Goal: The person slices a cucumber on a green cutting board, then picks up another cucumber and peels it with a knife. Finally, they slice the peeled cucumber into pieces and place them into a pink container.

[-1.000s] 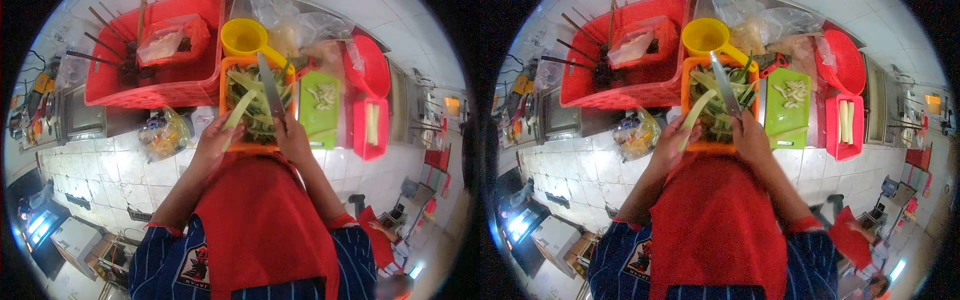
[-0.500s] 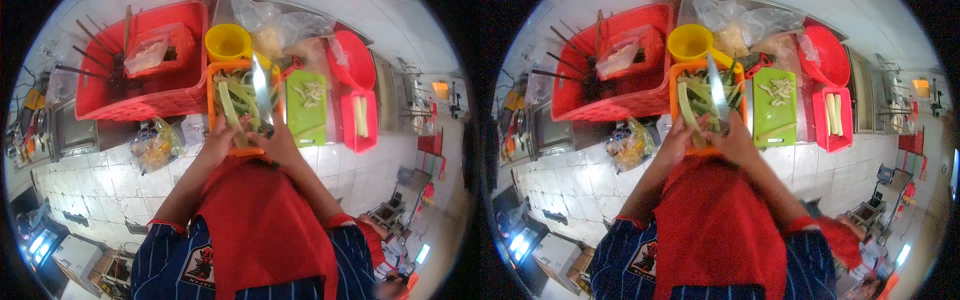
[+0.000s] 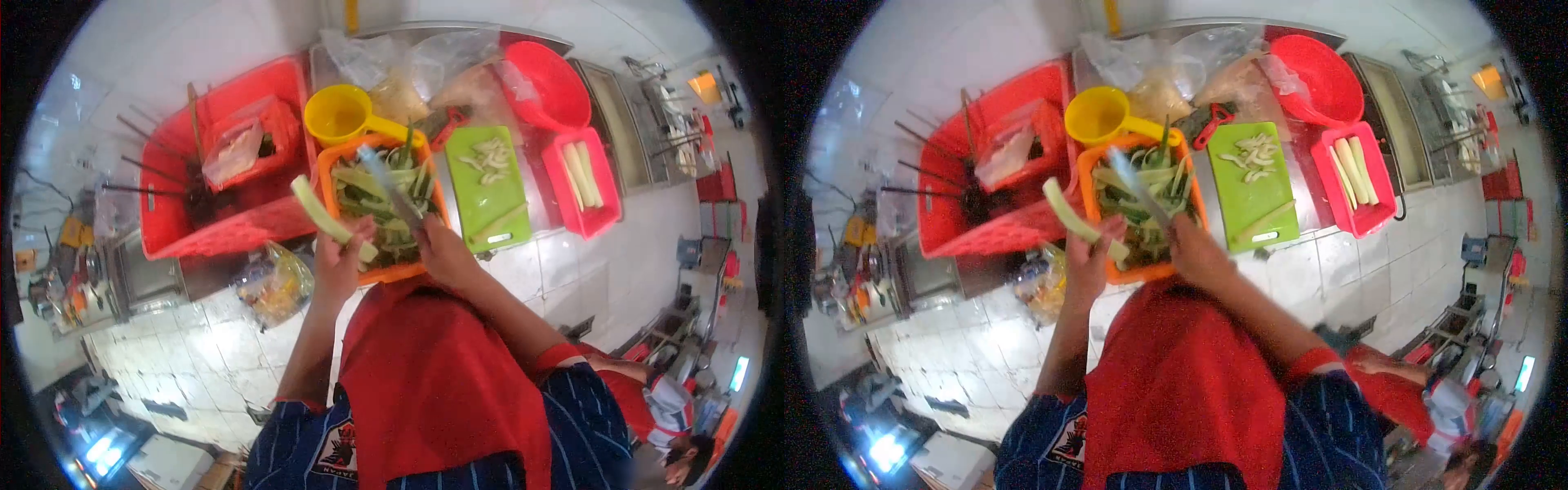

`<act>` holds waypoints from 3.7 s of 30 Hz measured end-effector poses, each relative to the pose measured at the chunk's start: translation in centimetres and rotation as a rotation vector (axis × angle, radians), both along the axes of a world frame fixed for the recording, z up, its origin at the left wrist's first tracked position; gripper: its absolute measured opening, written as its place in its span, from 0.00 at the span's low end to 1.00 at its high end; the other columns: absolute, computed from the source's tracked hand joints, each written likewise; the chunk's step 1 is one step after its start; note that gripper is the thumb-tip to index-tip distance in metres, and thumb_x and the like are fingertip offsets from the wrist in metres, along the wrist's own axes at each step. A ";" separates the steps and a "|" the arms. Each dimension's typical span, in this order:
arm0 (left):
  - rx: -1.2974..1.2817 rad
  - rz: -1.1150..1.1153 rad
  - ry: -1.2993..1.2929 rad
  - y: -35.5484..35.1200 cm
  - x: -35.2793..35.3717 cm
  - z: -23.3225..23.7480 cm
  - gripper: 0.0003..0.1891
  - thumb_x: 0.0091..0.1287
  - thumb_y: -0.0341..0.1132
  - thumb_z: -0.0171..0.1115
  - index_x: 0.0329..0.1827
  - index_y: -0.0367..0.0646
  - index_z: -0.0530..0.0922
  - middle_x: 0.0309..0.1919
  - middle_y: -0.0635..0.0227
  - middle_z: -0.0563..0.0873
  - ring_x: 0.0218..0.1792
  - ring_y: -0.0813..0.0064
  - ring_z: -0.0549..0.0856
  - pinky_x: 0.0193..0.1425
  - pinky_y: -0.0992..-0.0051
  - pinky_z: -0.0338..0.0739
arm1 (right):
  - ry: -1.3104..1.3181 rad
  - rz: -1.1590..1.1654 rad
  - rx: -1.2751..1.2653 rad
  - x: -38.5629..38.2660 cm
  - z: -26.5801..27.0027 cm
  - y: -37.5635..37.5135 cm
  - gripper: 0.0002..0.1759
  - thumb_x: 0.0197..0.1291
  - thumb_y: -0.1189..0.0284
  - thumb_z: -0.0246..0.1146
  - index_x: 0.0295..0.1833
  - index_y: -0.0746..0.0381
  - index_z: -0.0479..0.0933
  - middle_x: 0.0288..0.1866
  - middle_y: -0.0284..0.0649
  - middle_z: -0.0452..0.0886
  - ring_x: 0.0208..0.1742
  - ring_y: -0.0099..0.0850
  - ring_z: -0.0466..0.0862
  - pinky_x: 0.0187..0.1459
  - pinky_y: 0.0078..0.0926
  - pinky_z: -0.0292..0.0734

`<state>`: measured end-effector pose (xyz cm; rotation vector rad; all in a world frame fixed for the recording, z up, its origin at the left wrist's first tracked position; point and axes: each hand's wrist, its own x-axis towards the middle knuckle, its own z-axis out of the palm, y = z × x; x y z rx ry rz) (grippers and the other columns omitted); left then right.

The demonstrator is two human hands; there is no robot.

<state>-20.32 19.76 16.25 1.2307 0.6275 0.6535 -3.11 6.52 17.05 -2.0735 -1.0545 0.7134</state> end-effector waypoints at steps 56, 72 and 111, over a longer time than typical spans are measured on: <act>-0.208 0.003 -0.106 -24.9 41.5 10.8 0.24 0.82 0.43 0.40 0.72 0.35 0.62 0.63 0.54 0.76 0.60 0.59 0.81 0.64 0.60 0.78 | 0.262 -0.061 0.288 30.3 7.4 -22.7 0.16 0.73 0.66 0.54 0.55 0.68 0.67 0.35 0.68 0.79 0.40 0.67 0.79 0.41 0.64 0.71; -0.283 -0.176 -0.217 -23.8 42.9 9.4 0.36 0.78 0.52 0.46 0.81 0.40 0.49 0.77 0.50 0.62 0.74 0.48 0.66 0.76 0.48 0.64 | 0.456 -0.067 0.451 31.8 5.7 -22.4 0.12 0.71 0.71 0.55 0.53 0.68 0.67 0.39 0.63 0.79 0.43 0.62 0.80 0.42 0.53 0.74; -0.262 -0.233 -0.221 -23.5 41.3 9.2 0.46 0.72 0.68 0.46 0.80 0.39 0.51 0.75 0.45 0.65 0.68 0.43 0.74 0.67 0.51 0.74 | 0.548 0.089 0.520 30.5 4.9 -22.9 0.15 0.72 0.72 0.52 0.59 0.69 0.69 0.42 0.54 0.81 0.43 0.45 0.82 0.49 0.40 0.76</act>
